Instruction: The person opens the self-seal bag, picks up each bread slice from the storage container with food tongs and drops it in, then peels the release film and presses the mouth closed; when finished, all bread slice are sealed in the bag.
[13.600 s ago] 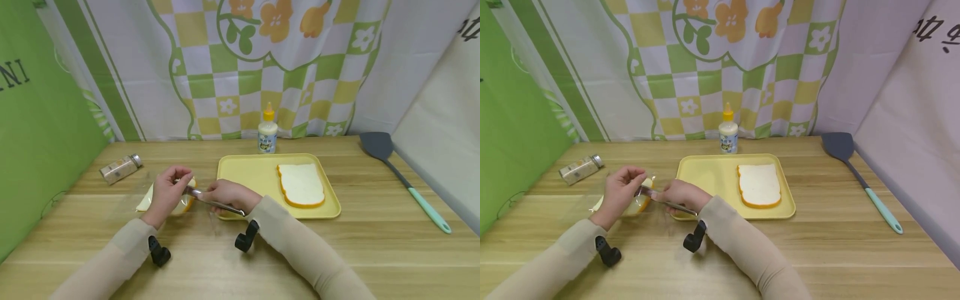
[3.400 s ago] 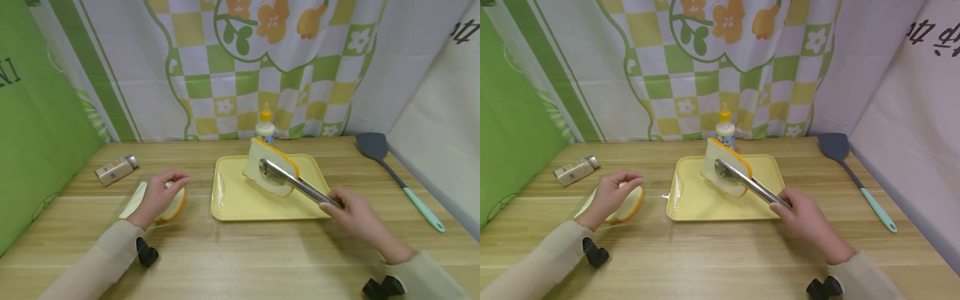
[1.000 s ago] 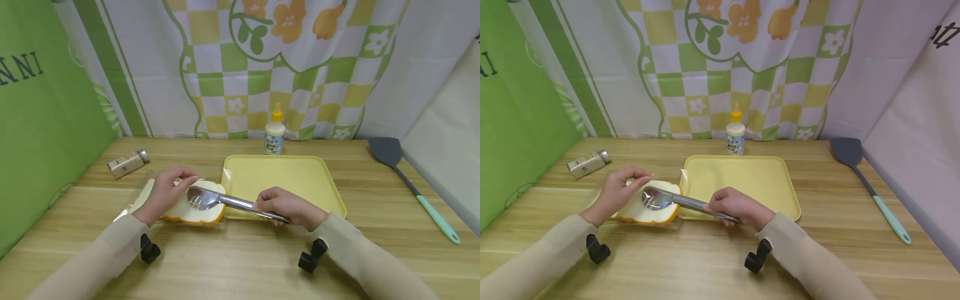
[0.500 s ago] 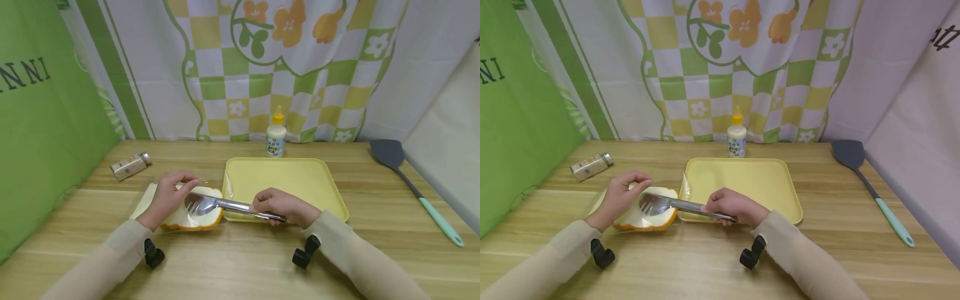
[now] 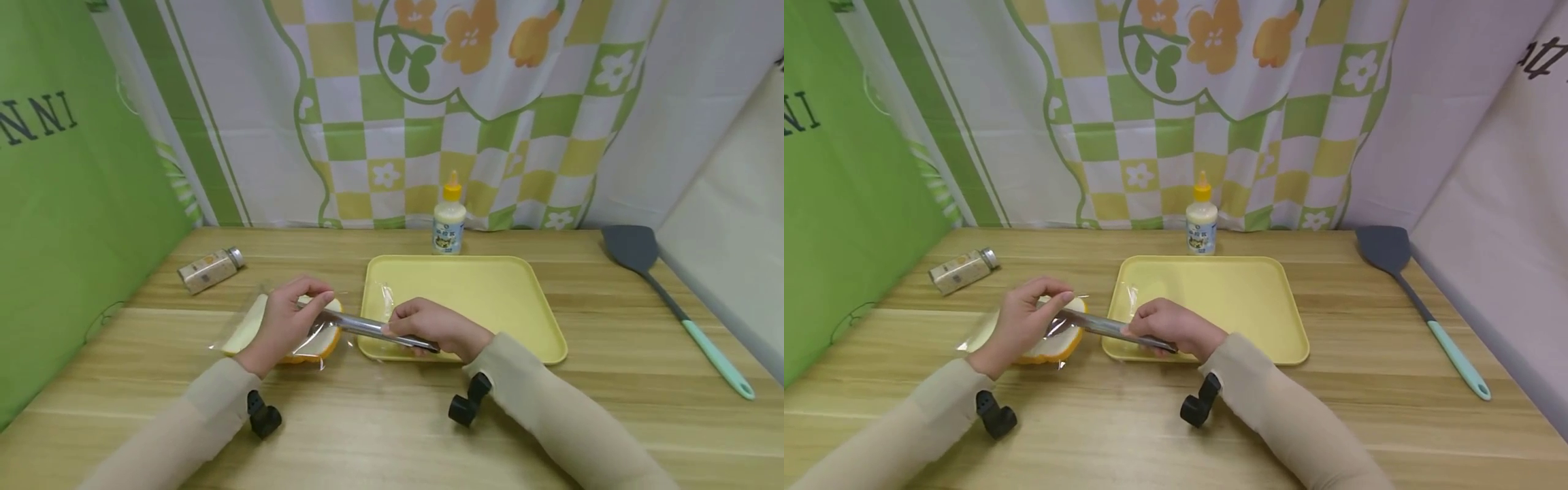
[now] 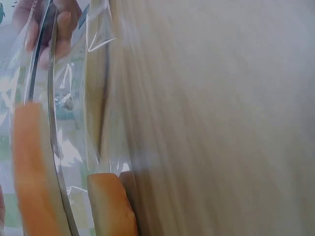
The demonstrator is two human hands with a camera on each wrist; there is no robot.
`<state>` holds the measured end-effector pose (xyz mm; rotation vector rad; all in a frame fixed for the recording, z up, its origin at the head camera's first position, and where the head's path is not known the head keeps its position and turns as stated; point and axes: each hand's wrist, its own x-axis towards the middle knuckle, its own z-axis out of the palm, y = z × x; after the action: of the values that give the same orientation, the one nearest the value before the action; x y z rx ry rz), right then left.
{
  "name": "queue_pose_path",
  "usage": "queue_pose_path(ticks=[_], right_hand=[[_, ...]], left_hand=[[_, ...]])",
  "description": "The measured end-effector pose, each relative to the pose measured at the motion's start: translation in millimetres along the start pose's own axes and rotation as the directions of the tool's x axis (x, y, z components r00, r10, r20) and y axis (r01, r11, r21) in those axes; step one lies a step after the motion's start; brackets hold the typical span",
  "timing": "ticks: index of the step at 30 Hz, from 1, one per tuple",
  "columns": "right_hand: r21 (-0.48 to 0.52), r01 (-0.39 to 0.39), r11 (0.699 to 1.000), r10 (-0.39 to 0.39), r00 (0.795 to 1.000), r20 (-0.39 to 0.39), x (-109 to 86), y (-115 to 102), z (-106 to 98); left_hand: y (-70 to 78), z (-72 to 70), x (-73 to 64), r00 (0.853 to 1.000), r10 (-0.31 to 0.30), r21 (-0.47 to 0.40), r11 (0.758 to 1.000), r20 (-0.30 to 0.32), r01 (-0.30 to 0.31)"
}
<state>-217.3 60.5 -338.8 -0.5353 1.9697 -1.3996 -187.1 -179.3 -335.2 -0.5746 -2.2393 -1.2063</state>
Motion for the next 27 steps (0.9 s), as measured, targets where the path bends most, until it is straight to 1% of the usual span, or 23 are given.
queue_pose_path(ticks=[5,10,12,14,19,23,27], right_hand=[[0.001,-0.016,1.000,0.016,1.000,-0.012,9.1,-4.8,7.1],[0.007,-0.032,0.999,0.032,0.999,-0.017,16.8,-7.0,12.5],[0.014,-0.036,0.999,0.036,0.999,-0.021,19.4,-6.6,13.9],[0.023,-0.038,0.999,0.039,0.999,-0.022,21.6,-6.0,15.1],[0.026,-0.039,0.999,0.039,0.999,-0.012,25.2,-6.4,17.3],[0.019,-0.049,0.999,0.049,0.999,-0.009,25.6,-8.3,16.3],[0.024,-0.056,0.998,0.056,0.998,-0.001,21.6,-10.0,12.5]], left_hand=[[-0.4,7.5,0.6,1.000,-0.006,-0.051,0.999,-0.016,0.006],[-0.5,13.6,0.6,0.999,-0.012,-0.070,0.998,-0.048,0.008],[-0.2,15.0,0.3,0.999,-0.016,-0.079,0.997,-0.052,0.012],[0.2,15.7,0.2,0.999,-0.018,-0.080,0.997,-0.044,0.014],[-0.1,14.3,0.2,0.999,-0.034,-0.075,0.997,-0.010,0.033],[-3.0,10.2,-0.5,0.997,-0.077,-0.079,0.994,-0.027,0.074],[-4.9,6.8,-0.7,0.992,-0.117,-0.084,0.990,-0.042,0.113]])
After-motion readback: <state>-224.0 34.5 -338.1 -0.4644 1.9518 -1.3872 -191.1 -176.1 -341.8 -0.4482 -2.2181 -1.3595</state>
